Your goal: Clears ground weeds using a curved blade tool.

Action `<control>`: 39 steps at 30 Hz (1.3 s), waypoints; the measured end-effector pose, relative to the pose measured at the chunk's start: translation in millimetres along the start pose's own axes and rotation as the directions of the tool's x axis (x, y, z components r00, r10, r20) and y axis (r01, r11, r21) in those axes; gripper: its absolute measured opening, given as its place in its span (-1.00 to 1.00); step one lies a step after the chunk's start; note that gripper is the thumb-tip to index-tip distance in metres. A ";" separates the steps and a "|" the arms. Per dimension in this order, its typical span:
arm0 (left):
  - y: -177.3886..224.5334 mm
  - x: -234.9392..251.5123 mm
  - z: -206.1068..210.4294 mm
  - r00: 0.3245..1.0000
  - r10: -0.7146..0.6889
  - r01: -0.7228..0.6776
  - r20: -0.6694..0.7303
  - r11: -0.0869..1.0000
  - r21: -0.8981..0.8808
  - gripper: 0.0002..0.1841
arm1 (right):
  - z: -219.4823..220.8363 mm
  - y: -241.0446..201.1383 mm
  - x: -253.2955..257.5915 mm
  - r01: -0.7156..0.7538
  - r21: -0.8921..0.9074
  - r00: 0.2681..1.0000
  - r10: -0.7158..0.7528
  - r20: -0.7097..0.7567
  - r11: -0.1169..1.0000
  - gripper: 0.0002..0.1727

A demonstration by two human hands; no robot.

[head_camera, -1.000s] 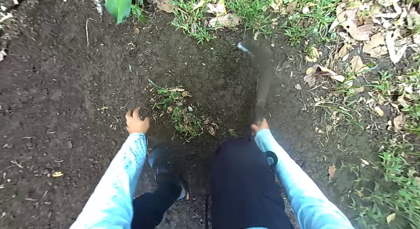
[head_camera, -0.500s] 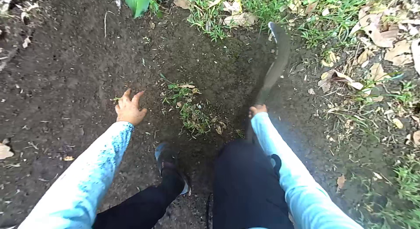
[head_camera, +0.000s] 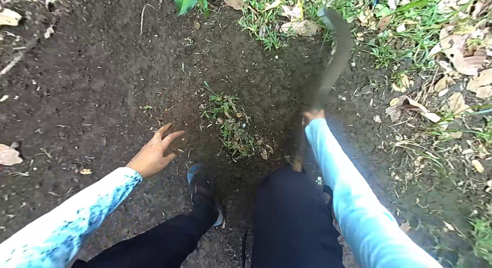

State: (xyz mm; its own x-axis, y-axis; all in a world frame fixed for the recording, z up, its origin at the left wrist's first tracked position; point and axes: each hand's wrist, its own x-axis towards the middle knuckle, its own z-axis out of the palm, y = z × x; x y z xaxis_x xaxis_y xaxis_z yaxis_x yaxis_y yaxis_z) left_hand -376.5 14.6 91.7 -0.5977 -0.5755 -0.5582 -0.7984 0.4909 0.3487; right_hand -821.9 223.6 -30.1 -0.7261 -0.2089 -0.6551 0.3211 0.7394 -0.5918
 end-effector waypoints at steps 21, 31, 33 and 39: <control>-10.6 -32.5 -0.3 0.966 -0.217 0.199 -0.137 0.971 -0.135 -0.24 | 106.4 -101.9 1.5 0.038 0.226 0.986 -0.073 0.151 0.973 -0.36; -39.8 -45.8 -8.9 0.925 -0.325 0.270 -0.196 0.926 -0.263 -0.24 | 10.6 25.1 -47.1 0.493 -0.780 0.820 0.095 0.565 0.386 -0.12; -42.9 -44.3 -10.0 0.916 -0.356 0.296 -0.184 0.911 -0.286 -0.26 | 13.3 5.3 -46.2 0.441 -0.731 0.849 0.024 0.529 0.521 -0.18; -41.1 -40.3 -14.2 0.927 -0.338 0.291 -0.162 0.922 -0.256 -0.33 | 151.6 -103.1 -8.9 0.265 -0.256 0.929 -0.175 0.326 0.930 -0.23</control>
State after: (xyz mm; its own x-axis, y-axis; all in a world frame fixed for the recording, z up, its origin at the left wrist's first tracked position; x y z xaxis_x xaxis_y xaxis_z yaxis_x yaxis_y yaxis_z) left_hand -320.6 8.3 110.6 -0.2966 -0.8050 -0.5138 -0.9286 0.1174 0.3521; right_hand -756.4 52.2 -34.5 -0.5322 -0.5321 -0.6585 -0.0492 0.7959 -0.6034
